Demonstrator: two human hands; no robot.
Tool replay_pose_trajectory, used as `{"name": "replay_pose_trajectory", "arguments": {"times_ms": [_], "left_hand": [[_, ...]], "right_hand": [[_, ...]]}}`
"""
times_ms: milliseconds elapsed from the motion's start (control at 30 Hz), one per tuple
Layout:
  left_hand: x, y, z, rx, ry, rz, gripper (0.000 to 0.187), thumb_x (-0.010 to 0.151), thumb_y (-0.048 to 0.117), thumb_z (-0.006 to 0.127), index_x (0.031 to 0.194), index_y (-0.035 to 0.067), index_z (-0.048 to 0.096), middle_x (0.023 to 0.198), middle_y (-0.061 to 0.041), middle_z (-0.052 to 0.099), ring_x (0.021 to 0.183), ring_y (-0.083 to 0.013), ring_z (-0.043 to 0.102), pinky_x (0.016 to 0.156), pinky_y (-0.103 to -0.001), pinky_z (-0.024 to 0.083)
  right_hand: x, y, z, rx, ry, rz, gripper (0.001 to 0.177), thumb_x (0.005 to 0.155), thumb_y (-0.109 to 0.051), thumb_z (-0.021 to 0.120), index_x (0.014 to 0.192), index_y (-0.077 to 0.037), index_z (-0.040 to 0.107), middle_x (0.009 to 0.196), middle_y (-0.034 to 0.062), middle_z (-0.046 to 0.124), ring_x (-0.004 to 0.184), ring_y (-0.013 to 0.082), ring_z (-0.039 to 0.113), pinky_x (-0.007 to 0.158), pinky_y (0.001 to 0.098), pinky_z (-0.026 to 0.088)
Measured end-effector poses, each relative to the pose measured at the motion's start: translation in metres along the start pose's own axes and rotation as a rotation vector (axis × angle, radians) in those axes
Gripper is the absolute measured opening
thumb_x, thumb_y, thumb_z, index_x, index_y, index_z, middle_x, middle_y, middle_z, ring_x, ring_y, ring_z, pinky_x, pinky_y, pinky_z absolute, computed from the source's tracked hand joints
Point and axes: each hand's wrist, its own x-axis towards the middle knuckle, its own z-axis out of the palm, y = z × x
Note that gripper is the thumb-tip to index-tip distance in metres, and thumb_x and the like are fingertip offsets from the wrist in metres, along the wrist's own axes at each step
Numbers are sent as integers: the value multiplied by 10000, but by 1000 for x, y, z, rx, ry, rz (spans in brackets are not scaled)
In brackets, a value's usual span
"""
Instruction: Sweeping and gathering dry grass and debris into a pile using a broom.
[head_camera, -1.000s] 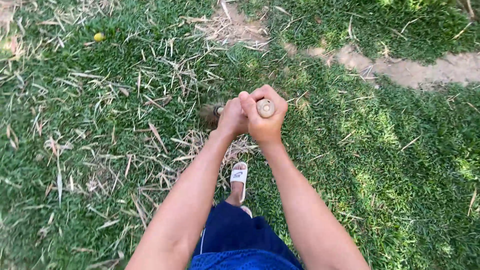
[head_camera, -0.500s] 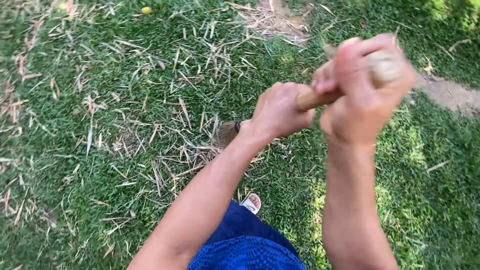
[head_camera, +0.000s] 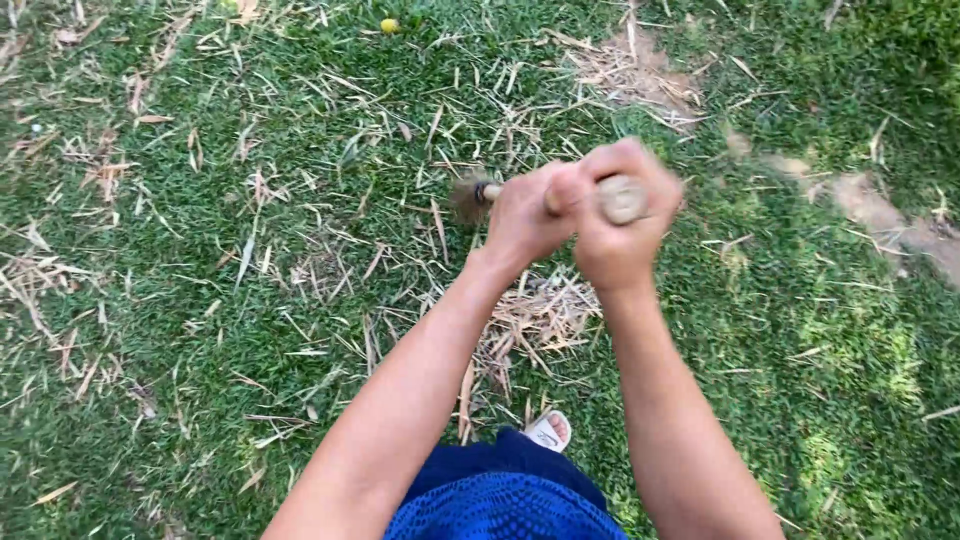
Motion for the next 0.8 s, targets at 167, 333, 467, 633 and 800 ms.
{"name": "replay_pose_trajectory", "arguments": {"times_ms": [167, 333, 467, 633, 800], "left_hand": [[-47, -96, -54, -198, -86, -125, 334, 799, 300, 784, 1067, 122, 694, 935, -136, 743, 887, -355, 722, 721, -442, 560], [-67, -165, -104, -261, -128, -141, 292, 832, 297, 758, 1054, 122, 682, 1014, -73, 737, 938, -235, 713, 800, -398, 567], [-84, -217, -138, -329, -67, -93, 279, 828, 264, 783, 1023, 109, 657, 1020, -39, 707, 936, -192, 679, 821, -378, 567], [-123, -268, -167, -367, 4, 15, 259, 871, 197, 759, 1076, 101, 634, 1065, -37, 655, 987, -181, 638, 865, -370, 550], [-128, -276, -210, -561, 86, -219, 244, 793, 152, 746, 1014, 88, 665, 1024, -39, 697, 917, -161, 653, 780, -338, 579]], "right_hand": [[-27, 48, 112, -80, -79, 219, 244, 939, -140, 811, 803, -59, 625, 733, -24, 605, 673, 49, 530, 606, 236, 439], [-24, 48, 199, -113, -206, 238, 304, 897, -175, 845, 761, -72, 593, 672, -25, 576, 623, 49, 504, 557, 246, 418], [-30, 47, 263, -135, -298, 142, 345, 880, -210, 872, 770, -77, 573, 665, 2, 562, 608, 84, 510, 554, 272, 413], [-46, 52, 323, -151, -437, 103, 332, 868, -267, 867, 853, -72, 599, 735, 29, 604, 666, 116, 586, 610, 298, 460], [-71, 92, 334, -50, -555, 84, 446, 866, -332, 799, 1156, -44, 622, 1054, 97, 629, 942, 152, 638, 829, 311, 529]]}}
